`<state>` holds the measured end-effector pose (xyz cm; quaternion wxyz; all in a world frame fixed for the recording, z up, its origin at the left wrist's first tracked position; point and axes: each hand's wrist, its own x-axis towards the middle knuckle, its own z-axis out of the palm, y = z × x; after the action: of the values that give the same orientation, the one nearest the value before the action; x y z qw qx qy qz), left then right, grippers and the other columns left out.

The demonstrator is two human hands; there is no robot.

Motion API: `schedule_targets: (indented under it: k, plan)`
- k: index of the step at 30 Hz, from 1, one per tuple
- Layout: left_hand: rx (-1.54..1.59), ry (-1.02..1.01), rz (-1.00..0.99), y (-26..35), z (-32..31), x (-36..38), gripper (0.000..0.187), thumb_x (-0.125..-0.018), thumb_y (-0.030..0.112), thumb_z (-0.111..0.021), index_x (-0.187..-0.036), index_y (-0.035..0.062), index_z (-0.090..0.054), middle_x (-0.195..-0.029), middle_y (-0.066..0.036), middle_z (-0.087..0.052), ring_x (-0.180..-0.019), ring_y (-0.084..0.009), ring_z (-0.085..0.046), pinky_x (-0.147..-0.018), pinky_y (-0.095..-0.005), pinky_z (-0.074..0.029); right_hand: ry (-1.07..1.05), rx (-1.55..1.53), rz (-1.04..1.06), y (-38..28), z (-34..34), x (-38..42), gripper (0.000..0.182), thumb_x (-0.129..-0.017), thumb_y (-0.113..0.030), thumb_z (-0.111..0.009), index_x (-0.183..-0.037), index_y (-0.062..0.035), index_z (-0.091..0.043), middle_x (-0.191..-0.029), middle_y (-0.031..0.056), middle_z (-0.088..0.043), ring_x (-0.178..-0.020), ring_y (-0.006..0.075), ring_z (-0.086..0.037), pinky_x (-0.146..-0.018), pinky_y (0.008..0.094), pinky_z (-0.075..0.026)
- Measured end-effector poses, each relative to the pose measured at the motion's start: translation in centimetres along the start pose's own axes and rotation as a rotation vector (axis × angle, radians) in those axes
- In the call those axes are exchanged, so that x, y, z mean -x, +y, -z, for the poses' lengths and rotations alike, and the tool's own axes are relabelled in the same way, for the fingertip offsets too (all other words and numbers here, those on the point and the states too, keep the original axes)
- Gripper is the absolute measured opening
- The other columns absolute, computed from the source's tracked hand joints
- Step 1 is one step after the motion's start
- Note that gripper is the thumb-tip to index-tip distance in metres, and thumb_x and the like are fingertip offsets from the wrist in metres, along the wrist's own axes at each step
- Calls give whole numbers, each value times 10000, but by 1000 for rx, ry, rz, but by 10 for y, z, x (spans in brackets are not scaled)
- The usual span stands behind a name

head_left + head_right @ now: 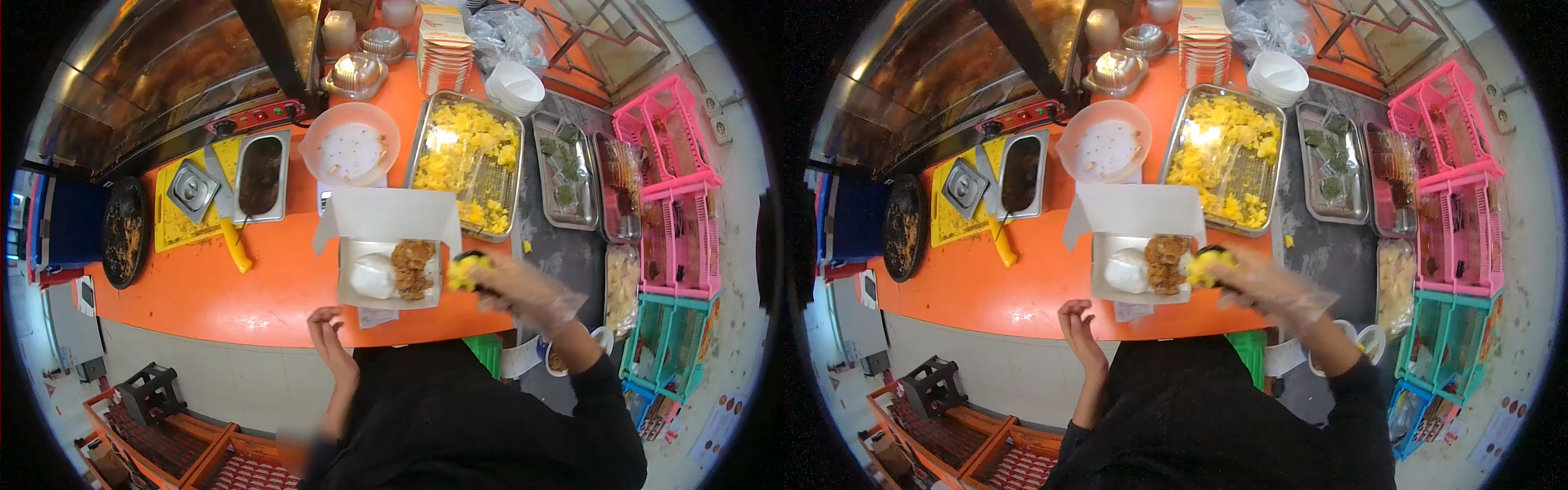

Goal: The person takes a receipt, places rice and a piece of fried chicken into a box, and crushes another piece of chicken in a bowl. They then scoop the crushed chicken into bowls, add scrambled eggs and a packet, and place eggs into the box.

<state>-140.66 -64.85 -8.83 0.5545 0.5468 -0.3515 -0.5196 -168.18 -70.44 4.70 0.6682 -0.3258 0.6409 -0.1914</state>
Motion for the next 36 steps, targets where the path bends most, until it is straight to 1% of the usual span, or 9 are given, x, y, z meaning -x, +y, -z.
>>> schedule_targets:
  k: [3,5,9,14,21,26,29,33,36]
  plan:
    - [-389,54,-191,-2,21,-26,309,-858,184,-468,-1106,1,-493,-1100,-128,-541,-1007,-207,-516,-821,-295,-391,-136,-542,-31,32,-68,-33,330,-894,-255,-564,-1131,-35,-498,-809,8,-539,-575,33,-461,-462,152,-343]
    - [-1090,-455,-613,-3,17,-39,441,-814,197,-493,-1207,3,-442,-1123,-155,-529,-1055,-262,-487,-862,-365,-358,-14,-675,71,41,-99,-58,308,-867,-247,-609,-1059,-28,-510,-801,26,-537,-553,47,-456,-409,177,-336]
    - [-1313,-339,-536,-14,-6,-39,574,-781,178,-514,-1310,24,-353,-1136,-166,-528,-1113,-286,-447,-913,-469,-282,271,-492,300,58,-124,-95,273,-865,-225,-610,-1018,-23,-510,-822,24,-528,-548,59,-460,-419,173,-343]
    - [-1200,-555,-346,3,3,-50,612,-762,142,-514,-1333,35,-324,-1114,-133,-555,-1121,-243,-447,-936,-520,-204,692,200,802,82,-138,-122,276,-817,-148,-613,-1038,-19,-510,-885,129,-555,-760,264,-566,-663,335,-477]
    - [-847,-310,-421,-26,47,-49,454,-864,190,-464,-1281,44,-358,-1204,-113,-529,-1162,-242,-419,-978,-421,-237,679,927,773,81,-175,-88,488,-798,-62,-512,-1277,-61,-414,-1200,193,-417,-1044,363,-489,-916,437,-408]
    - [-174,-296,-70,-38,14,-61,518,-947,325,-345,-1360,22,-267,-1401,-146,-305,-1299,-272,-295,-1053,-409,-221,581,880,865,87,-148,-79,521,-792,-66,-505,-1304,-70,-404,-1212,189,-421,-1063,348,-475,-949,420,-393]
    - [41,-361,-34,-60,2,-66,574,-961,327,-339,-1403,3,-167,-1442,-154,-223,-1330,-270,-236,-1078,-393,-205,332,-227,643,83,-90,-79,463,-830,-25,-501,-1286,-52,-427,-1167,199,-461,-1058,336,-502,-904,372,-432]
    - [252,-405,119,-69,-6,-62,619,-960,369,-346,-1393,-33,-160,-1425,-163,-244,-1308,-256,-271,-1068,-377,-247,1318,711,769,54,16,-94,445,-808,-127,-552,-1243,-63,-481,-1249,187,-448,-1148,334,-456,-977,421,-350]
    - [199,-396,146,-73,1,-65,658,-945,411,-370,-1390,-35,-178,-1398,-170,-289,-1292,-256,-302,-1062,-374,-257,952,635,704,57,62,-98,391,-792,-92,-544,-1180,-52,-534,-1183,210,-508,-1113,347,-483,-965,411,-363]
